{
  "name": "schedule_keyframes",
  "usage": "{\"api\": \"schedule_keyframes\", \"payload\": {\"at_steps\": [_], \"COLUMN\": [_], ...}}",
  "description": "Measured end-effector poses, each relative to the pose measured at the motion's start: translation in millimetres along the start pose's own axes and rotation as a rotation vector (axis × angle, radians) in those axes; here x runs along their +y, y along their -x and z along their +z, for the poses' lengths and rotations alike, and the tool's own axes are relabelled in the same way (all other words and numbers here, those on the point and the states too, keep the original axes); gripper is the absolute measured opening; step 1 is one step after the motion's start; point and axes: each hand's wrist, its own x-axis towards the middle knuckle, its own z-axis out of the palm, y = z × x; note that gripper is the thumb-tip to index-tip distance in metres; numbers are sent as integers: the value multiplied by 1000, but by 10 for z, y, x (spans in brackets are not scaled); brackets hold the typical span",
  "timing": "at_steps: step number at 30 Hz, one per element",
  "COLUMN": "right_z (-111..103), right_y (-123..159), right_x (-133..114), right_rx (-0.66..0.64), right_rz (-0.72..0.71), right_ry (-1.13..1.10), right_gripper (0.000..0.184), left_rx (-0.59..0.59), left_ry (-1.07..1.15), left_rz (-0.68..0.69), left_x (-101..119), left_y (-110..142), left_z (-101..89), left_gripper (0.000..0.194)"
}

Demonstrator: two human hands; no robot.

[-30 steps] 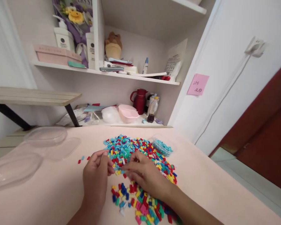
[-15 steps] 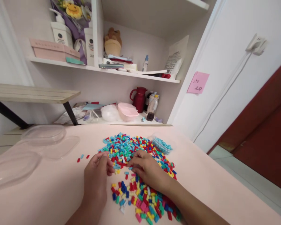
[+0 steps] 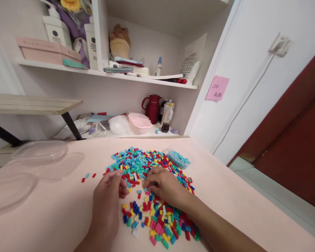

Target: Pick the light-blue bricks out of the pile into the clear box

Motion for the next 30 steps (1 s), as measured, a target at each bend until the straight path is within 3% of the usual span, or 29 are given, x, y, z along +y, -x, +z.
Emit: {"api": "schedule_keyframes", "payload": {"at_steps": [6, 11, 14, 18, 22, 30], "right_z": [6, -28, -79, -133, -160, -143], "right_y": [-17, -46, -59, -45, -10, 18], "right_x": [-14, -53, -147, -299, -382, -363], "right_rx": [17, 130, 202, 274, 311, 336], "right_rz": [14, 133, 146, 91, 5, -54], "right_ry": [-9, -303, -387, -410, -330, -208], "right_gripper": [20, 18, 18, 19, 19, 17], "left_rx": [-45, -170, -182, -196, -272, -233], "left_ry": [-51, -239, -311, -343, -379, -431], "left_rz": [15, 101, 211, 334, 276, 272], "left_x": [25, -11, -91, -177, -124, -18], "left_y": [26, 63, 107, 115, 99, 135], "left_z": [19, 73, 114, 135, 119, 96], "left_gripper": [30, 29, 31, 38, 47, 34]}}
